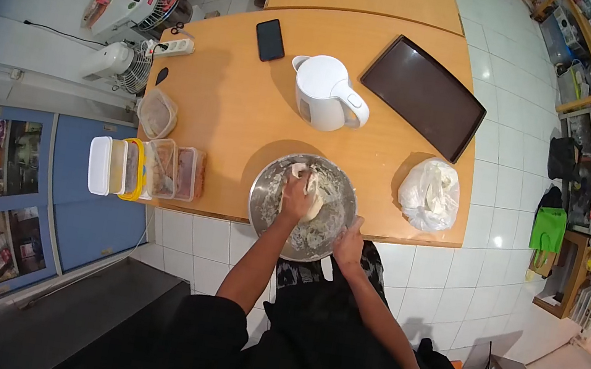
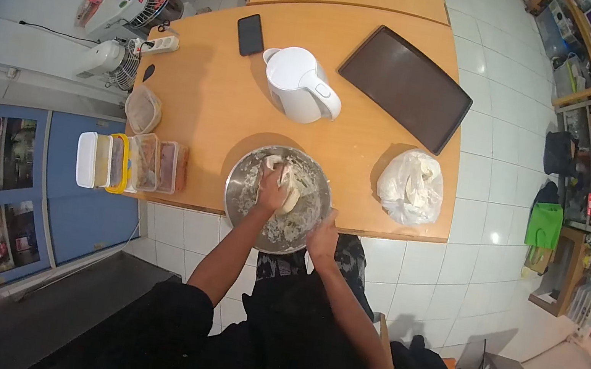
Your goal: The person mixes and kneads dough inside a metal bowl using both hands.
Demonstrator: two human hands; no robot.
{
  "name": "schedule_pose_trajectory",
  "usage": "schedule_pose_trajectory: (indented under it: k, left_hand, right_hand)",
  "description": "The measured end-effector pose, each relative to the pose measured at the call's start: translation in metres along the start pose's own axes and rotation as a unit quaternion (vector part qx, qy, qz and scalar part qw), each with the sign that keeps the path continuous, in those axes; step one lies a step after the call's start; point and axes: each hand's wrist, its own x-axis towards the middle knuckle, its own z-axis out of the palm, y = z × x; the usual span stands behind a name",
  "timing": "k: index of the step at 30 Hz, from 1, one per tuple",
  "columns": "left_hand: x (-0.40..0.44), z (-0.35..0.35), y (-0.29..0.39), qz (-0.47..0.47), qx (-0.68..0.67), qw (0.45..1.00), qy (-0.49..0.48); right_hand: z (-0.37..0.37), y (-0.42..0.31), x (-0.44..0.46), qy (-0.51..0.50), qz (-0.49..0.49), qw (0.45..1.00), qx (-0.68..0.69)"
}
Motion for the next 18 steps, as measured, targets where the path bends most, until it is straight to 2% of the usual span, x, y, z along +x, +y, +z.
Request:
schedule_pose_trajectory:
  k: [2,3,6,7,10,13,16,18]
  left_hand:
    - [-0.008,-0.02,0.02,0.035,0.042,0.998,-0.028]
    - [-0.018,-0.024,0.026,0.021,-0.002,1.0,-0.016]
    - [-0.041,-0.048,0.037,-0.03,-0.066,0.989,-0.126]
    - [-0.048,-0.055,0.04,0.027,-0.054,0.993,-0.1]
    - [-0.067,-0.075,0.048,0.002,0.05,0.98,-0.194]
    - [-0.065,-0.074,0.057,-0.125,0.081,0.964,-0.222]
    - [-0.06,-0.057,0.066,-0.12,0.153,0.978,-0.068]
    - [-0.055,-0.04,0.056,-0.171,0.078,0.977,-0.101]
  right_hand:
    - [0.002,0.004,0.002,0.012,-0.019,1.0,-0.013]
    - [0.001,0.004,0.001,0.01,-0.013,1.0,-0.005]
    - [0.002,-0.001,0.003,0.01,-0.006,1.0,0.015]
    - [0.002,-0.001,0.003,0.013,-0.01,1.0,0.014]
    - [-0.001,-0.001,0.004,0.011,-0.005,0.999,0.03]
    - [-0.005,-0.004,0.003,0.008,-0.001,0.999,0.034]
    - [0.001,-0.001,0.003,0.03,-0.023,0.999,0.026]
    - [0.002,0.003,0.003,0.024,-0.013,0.999,0.023]
